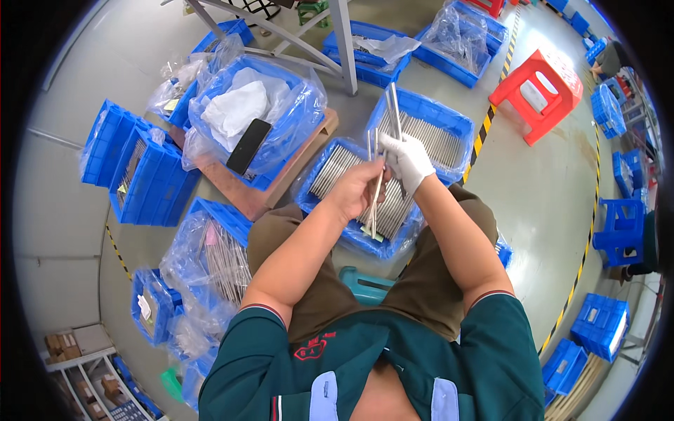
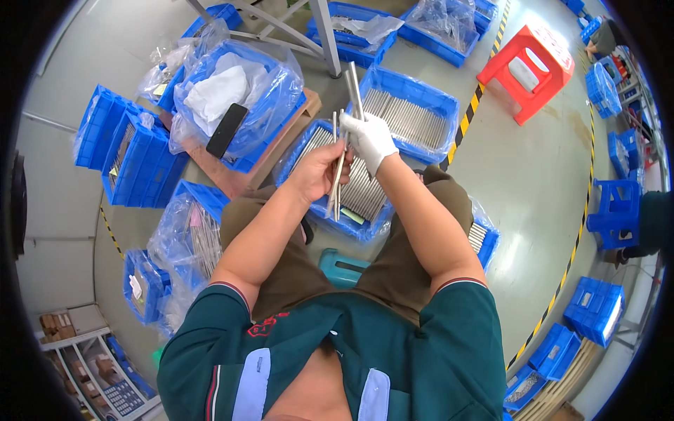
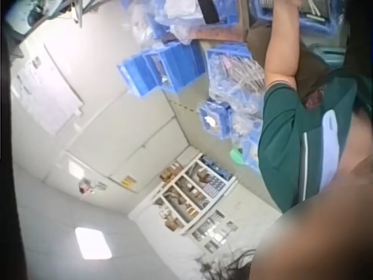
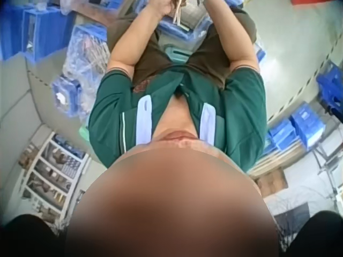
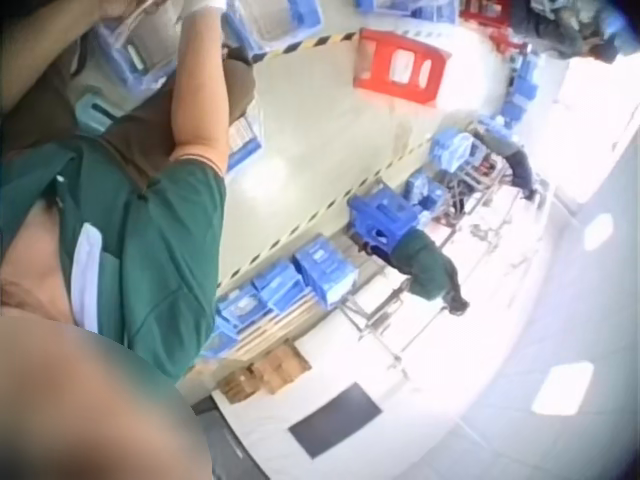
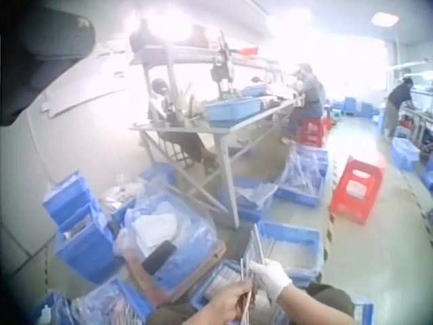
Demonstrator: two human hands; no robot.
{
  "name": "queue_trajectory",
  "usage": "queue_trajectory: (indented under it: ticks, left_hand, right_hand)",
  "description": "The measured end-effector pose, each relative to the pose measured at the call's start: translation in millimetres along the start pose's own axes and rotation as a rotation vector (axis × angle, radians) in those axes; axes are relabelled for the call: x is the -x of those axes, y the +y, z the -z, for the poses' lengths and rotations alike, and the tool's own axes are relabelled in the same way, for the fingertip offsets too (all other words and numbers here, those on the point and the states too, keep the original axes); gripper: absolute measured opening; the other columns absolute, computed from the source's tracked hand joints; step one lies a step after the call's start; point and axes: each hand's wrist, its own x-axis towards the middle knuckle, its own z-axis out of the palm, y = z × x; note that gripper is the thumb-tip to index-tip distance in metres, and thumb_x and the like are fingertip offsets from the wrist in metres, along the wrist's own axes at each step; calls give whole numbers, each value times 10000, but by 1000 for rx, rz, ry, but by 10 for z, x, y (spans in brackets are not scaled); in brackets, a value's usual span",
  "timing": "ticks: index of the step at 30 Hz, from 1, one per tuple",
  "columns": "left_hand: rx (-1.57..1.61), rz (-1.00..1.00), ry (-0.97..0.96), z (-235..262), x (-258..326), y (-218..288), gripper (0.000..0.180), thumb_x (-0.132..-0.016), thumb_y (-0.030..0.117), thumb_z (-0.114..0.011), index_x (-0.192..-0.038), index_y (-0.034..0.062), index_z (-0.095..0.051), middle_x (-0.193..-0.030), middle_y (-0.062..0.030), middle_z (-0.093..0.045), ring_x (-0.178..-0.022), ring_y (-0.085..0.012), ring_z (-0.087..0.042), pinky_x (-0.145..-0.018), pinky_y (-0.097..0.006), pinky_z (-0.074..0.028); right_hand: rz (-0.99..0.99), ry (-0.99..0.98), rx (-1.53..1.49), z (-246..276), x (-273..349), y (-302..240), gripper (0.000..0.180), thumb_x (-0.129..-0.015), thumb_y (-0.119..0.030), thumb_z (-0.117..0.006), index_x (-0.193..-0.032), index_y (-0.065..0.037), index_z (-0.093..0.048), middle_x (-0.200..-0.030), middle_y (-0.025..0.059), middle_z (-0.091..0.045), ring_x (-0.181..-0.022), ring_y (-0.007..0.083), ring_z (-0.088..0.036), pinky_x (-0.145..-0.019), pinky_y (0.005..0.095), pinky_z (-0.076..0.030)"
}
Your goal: Inspecting and sorting thin metal rods into plastic bins.
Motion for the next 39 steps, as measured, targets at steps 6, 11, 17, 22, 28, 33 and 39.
queue_trajectory:
  ticks: [6,11,17,22,28,33,39]
  left_hand:
    - [-25,116,-209,-115,178,-155,291,-925,305,-511,-837,31,-560,-730,-16,-490,-585,-102,-403,-541,-245,-369]
    - [-12,23,-314,27,217,53,306,-938,303,-485,-812,37,-568,-831,-52,-565,-719,-165,-545,-627,-290,-462]
    - [-2,-53,-319,114,145,136,342,-925,340,-486,-852,26,-598,-1140,-167,-545,-975,-277,-597,-814,-408,-508]
    - [11,-14,-329,101,167,73,326,-902,339,-533,-857,21,-594,-895,-55,-552,-687,-159,-515,-622,-303,-440]
    - [-48,-157,-87,169,136,114,298,-883,322,-581,-868,24,-591,-728,-16,-512,-610,-131,-500,-564,-277,-437]
    - [93,-346,112,298,40,253,228,-901,253,-565,-854,31,-589,-806,-74,-611,-793,-214,-636,-736,-367,-537]
    - [229,-541,197,385,-24,384,251,-877,291,-600,-862,41,-583,-719,-42,-561,-665,-175,-575,-659,-356,-504]
  right_hand:
    - [76,471,-228,367,-420,-288,244,-806,-282,-629,-698,-69,-579,-603,31,-502,-502,149,-463,-459,296,-352]
    - [55,307,-235,672,-338,-486,288,-847,-311,-617,-639,-140,-513,-469,-76,-319,-359,67,-267,-354,231,-199]
    - [-110,1,60,111,-76,-104,291,-833,-332,-631,-697,-88,-551,-524,-38,-428,-408,57,-360,-375,214,-266]
    - [89,40,802,-26,-75,-59,492,-805,-511,-564,-772,-26,-642,-623,86,-582,-604,211,-572,-618,333,-446]
    - [64,52,783,-8,-129,-29,457,-827,-464,-529,-783,-21,-633,-640,96,-587,-617,199,-577,-609,337,-434]
    - [5,32,615,-6,30,-33,356,-864,-352,-525,-798,-12,-609,-577,69,-593,-505,146,-559,-516,286,-443]
    - [-79,-135,374,-75,282,-90,312,-914,-280,-502,-999,7,-590,-601,49,-564,-429,57,-412,-395,198,-302]
